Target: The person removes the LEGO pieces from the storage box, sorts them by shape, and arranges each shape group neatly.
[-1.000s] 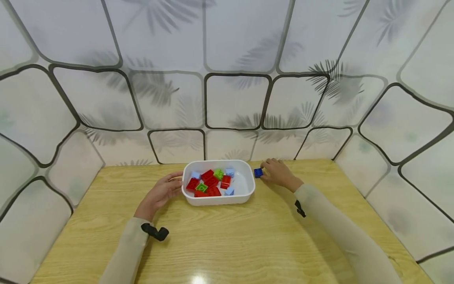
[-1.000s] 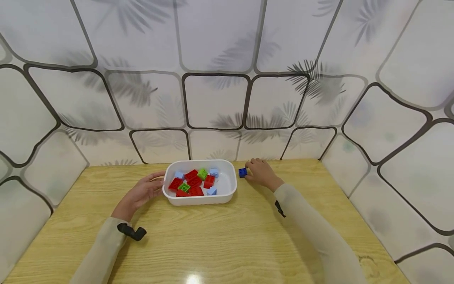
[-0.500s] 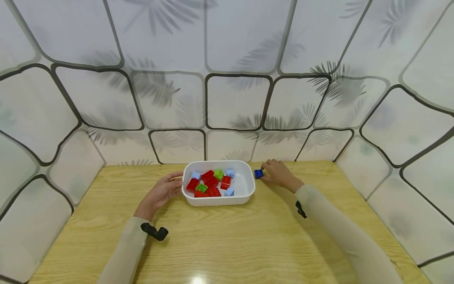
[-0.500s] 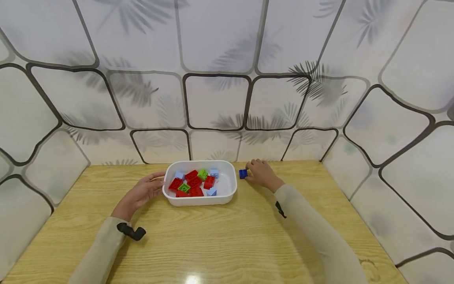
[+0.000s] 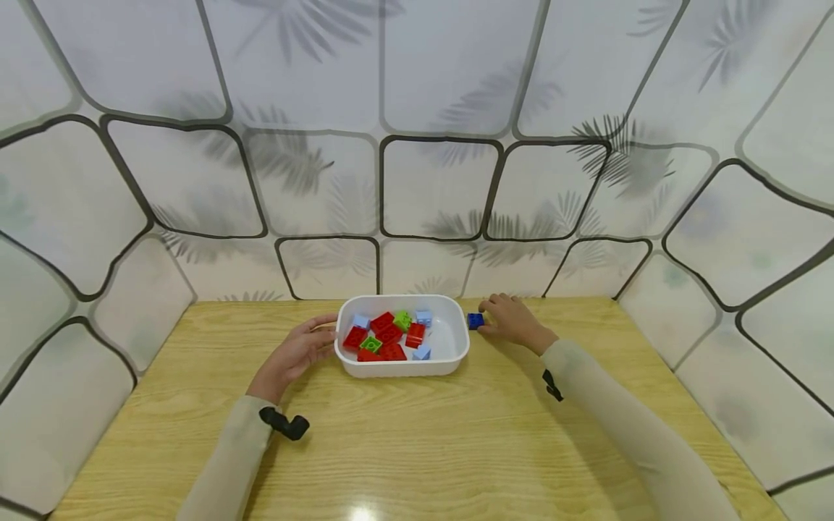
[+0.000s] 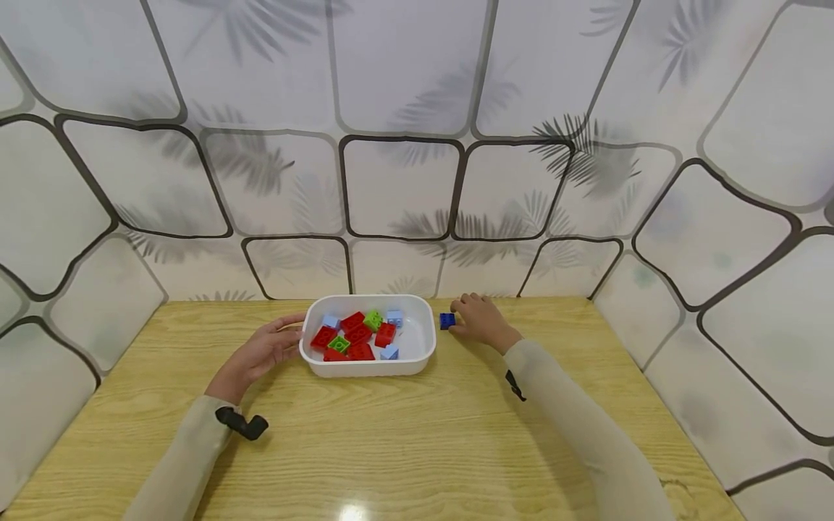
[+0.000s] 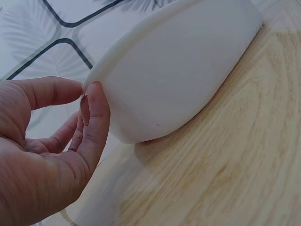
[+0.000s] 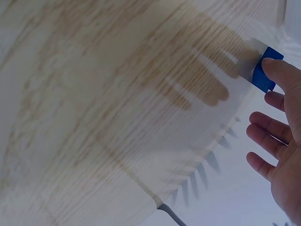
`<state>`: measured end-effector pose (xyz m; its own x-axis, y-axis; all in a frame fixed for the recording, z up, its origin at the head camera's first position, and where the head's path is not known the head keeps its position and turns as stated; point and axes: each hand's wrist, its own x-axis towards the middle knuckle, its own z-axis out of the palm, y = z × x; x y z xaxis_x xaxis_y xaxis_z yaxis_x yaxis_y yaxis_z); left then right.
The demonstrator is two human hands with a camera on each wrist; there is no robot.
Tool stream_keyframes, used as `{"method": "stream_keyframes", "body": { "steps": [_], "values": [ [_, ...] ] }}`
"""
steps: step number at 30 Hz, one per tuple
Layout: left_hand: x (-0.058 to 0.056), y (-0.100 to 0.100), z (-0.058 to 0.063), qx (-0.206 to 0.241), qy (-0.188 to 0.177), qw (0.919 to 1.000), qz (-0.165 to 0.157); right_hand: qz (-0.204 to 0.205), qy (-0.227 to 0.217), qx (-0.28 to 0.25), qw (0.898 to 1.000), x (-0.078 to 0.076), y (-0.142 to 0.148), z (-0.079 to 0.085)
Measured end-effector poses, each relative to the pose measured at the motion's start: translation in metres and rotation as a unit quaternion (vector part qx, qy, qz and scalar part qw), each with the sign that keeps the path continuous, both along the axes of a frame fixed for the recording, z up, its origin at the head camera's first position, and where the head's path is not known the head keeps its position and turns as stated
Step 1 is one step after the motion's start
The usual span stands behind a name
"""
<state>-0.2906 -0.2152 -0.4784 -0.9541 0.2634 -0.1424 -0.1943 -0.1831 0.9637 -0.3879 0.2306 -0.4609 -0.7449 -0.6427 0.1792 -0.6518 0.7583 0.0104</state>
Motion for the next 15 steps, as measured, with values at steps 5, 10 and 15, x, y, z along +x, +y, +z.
{"method": "stream_keyframes", "body": {
  "steps": [5,10,15],
  "values": [
    [-0.0001,-0.0003,-0.0007,0.003,0.0,1.0,-0.002,-0.006,-0.01,-0.001,1.0,0.001,-0.0003,0.001],
    [-0.0003,-0.0003,-0.0011,0.004,-0.002,1.0,-0.001,-0.004,-0.008,-0.001,1.0,0.0018,-0.0008,0.0041],
    [0.0001,0.0002,-0.0004,0.004,0.002,1.0,-0.001,-0.001,-0.003,0.001,1.0,0.002,-0.0003,0.0082]
  ]
}}
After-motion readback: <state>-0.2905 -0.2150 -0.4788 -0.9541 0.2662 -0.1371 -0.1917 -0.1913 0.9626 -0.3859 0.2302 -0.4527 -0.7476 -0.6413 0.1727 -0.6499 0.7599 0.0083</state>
